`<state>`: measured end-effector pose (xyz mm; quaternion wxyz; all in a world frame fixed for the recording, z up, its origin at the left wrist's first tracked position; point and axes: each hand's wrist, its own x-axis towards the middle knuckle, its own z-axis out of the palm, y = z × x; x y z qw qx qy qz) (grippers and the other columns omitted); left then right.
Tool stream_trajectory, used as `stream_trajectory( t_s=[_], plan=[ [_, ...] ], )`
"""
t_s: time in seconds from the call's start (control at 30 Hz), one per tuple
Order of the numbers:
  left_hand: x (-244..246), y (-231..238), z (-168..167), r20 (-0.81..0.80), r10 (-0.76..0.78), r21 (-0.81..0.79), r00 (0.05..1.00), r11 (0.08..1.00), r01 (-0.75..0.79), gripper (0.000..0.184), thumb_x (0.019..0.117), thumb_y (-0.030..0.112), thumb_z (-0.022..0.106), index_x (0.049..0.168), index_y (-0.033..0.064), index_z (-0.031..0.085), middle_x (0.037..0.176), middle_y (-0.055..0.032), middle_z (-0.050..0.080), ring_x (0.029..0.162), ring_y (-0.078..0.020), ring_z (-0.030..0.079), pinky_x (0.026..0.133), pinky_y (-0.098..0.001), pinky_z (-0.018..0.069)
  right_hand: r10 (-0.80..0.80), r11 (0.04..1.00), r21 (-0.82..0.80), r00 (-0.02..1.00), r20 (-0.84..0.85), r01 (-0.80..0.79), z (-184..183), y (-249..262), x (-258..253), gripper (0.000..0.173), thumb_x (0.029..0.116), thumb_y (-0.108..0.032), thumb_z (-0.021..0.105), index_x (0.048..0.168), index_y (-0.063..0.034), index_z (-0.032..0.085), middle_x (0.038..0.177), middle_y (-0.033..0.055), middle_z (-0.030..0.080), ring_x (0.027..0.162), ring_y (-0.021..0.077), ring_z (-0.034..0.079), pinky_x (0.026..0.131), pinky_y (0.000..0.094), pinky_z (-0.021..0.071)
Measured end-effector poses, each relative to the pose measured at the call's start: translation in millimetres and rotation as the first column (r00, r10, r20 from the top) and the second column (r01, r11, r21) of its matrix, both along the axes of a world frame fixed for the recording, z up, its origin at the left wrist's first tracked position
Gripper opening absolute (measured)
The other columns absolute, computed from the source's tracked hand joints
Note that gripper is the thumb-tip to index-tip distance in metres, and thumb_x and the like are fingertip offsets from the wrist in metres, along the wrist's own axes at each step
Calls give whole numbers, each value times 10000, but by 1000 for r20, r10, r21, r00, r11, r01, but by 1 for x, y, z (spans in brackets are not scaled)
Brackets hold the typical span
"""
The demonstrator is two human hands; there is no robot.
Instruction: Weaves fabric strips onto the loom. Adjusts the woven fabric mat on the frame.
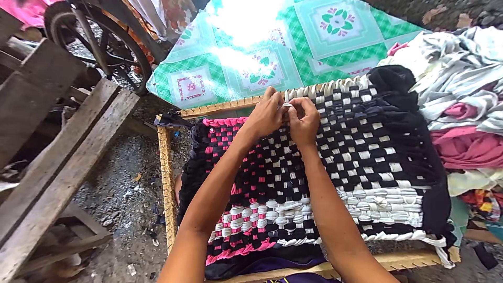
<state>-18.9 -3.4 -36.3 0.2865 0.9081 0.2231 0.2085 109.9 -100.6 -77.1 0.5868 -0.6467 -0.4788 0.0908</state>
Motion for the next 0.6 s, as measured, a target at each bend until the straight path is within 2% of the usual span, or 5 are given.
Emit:
stream_trajectory(
  t_s=[0.17, 0.3, 0.43, 0.5, 0.6],
  plan=[
    [-1, 3, 4, 78, -55, -14, 995, 998, 56, 174, 1000, 85, 565, 1100, -31, 649, 1114, -185, 647, 974, -268, 676, 900, -412, 572, 113, 993, 36, 988, -107, -110, 4, -2, 2, 153, 993, -82, 557, 1059, -14, 678, 1017, 95, 658, 812, 137, 652, 687, 293, 575],
    [-3, 4, 6, 142, -83, 3, 986, 996, 84, 159, 957, 71, 615, 1060, -26, 687, 1069, -171, 683, 914, -244, 701, 849, -384, 598, 221, 974, 87, 958, -181, -209, 6, -4, 6, 155, 1000, -46, 533, 1050, 15, 666, 995, 93, 656, 748, 132, 635, 645, 293, 569],
    [3, -6, 0, 174, -7, 103, 985, 995, -11, 167, 931, 106, 617, 1030, -4, 694, 1007, -156, 682, 882, -269, 684, 792, -440, 584, 290, 956, 106, 931, -222, -272, 3, -3, 12, 199, 994, -28, 498, 1028, 7, 692, 894, 41, 685, 677, 79, 589, 603, 256, 506],
    [6, -9, -7, 197, 51, 124, 979, 989, -77, 173, 946, 124, 612, 1049, 14, 697, 1002, -144, 682, 850, -261, 682, 754, -440, 584, 298, 954, 85, 926, -233, -286, 4, -3, 12, 217, 997, -56, 474, 1008, -13, 687, 834, 12, 655, 640, 58, 551, 572, 240, 465],
    [6, -3, -11, 237, 90, 71, 967, 992, -109, 166, 960, 117, 633, 1046, 16, 733, 984, -120, 731, 848, -224, 714, 781, -401, 606, 296, 954, 22, 934, -203, -298, 5, -3, 13, 148, 975, -114, 565, 1029, -19, 664, 801, 15, 610, 638, 77, 540, 574, 255, 465]
  ],
)
